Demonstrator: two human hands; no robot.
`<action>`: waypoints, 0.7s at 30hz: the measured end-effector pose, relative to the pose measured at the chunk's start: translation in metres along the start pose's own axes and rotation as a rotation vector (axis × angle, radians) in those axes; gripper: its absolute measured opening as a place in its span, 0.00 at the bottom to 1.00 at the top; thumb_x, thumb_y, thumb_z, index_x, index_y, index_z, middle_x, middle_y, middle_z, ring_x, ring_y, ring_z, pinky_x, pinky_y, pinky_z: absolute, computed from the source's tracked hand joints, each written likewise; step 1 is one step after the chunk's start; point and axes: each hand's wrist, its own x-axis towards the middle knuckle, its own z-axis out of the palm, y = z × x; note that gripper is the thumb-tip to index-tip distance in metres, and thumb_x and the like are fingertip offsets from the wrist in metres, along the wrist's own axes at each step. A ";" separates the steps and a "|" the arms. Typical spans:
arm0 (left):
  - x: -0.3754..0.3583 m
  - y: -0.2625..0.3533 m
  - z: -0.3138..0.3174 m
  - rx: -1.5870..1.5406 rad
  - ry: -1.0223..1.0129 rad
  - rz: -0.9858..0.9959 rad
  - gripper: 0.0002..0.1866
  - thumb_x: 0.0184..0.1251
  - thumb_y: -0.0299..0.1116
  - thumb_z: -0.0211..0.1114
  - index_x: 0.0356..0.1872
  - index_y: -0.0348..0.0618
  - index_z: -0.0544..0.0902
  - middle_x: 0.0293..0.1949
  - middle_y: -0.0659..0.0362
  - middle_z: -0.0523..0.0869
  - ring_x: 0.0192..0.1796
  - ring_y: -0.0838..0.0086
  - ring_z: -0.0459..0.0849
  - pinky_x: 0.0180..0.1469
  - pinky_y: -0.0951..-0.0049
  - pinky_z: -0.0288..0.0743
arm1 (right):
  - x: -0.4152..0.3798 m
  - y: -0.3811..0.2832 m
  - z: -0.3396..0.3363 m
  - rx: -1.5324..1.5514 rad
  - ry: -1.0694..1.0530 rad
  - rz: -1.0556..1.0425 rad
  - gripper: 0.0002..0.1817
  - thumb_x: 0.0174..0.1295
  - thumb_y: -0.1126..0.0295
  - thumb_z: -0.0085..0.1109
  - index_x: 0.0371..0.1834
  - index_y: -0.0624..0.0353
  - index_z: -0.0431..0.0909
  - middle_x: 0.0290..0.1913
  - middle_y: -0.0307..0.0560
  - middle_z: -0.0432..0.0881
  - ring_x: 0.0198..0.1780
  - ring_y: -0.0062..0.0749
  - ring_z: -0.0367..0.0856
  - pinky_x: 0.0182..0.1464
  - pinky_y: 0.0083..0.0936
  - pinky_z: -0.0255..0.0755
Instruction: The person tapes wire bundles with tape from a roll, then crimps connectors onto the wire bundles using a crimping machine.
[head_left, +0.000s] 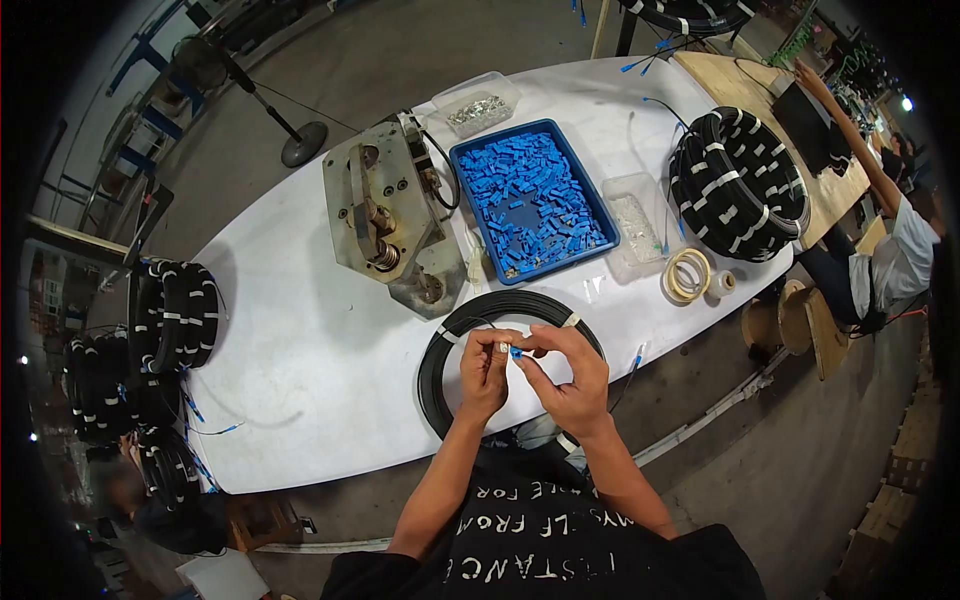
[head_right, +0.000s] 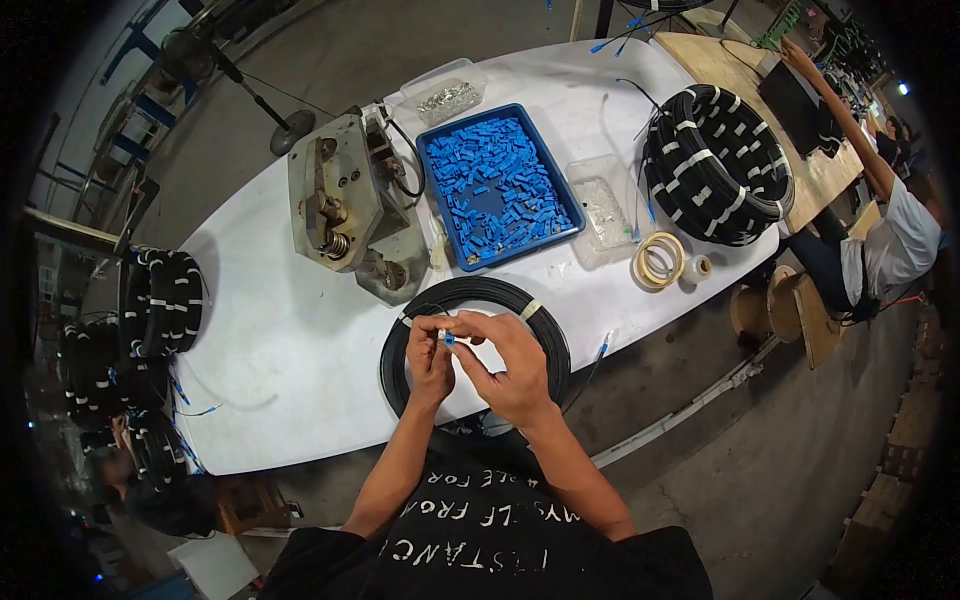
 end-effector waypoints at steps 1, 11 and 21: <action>-0.001 -0.001 0.000 -0.023 0.005 -0.014 0.05 0.78 0.26 0.52 0.48 0.37 0.72 0.46 0.51 0.83 0.49 0.71 0.82 0.56 0.70 0.74 | 0.000 -0.001 0.001 0.000 0.000 -0.001 0.27 0.51 0.84 0.71 0.56 0.63 0.76 0.39 0.48 0.85 0.37 0.29 0.83 0.42 0.23 0.76; 0.001 0.002 0.000 -0.007 0.021 -0.045 0.08 0.70 0.21 0.53 0.48 0.38 0.73 0.46 0.54 0.81 0.49 0.74 0.78 0.56 0.76 0.69 | 0.007 -0.004 0.002 -0.054 -0.002 -0.029 0.15 0.50 0.82 0.72 0.42 0.65 0.83 0.40 0.50 0.85 0.38 0.35 0.84 0.42 0.25 0.77; 0.004 -0.028 -0.009 0.134 -0.040 0.038 0.08 0.74 0.19 0.48 0.50 0.36 0.71 0.44 0.53 0.81 0.45 0.72 0.80 0.52 0.71 0.74 | 0.002 0.006 0.011 -0.114 0.072 0.102 0.12 0.52 0.78 0.73 0.39 0.65 0.83 0.37 0.47 0.86 0.37 0.31 0.84 0.41 0.23 0.76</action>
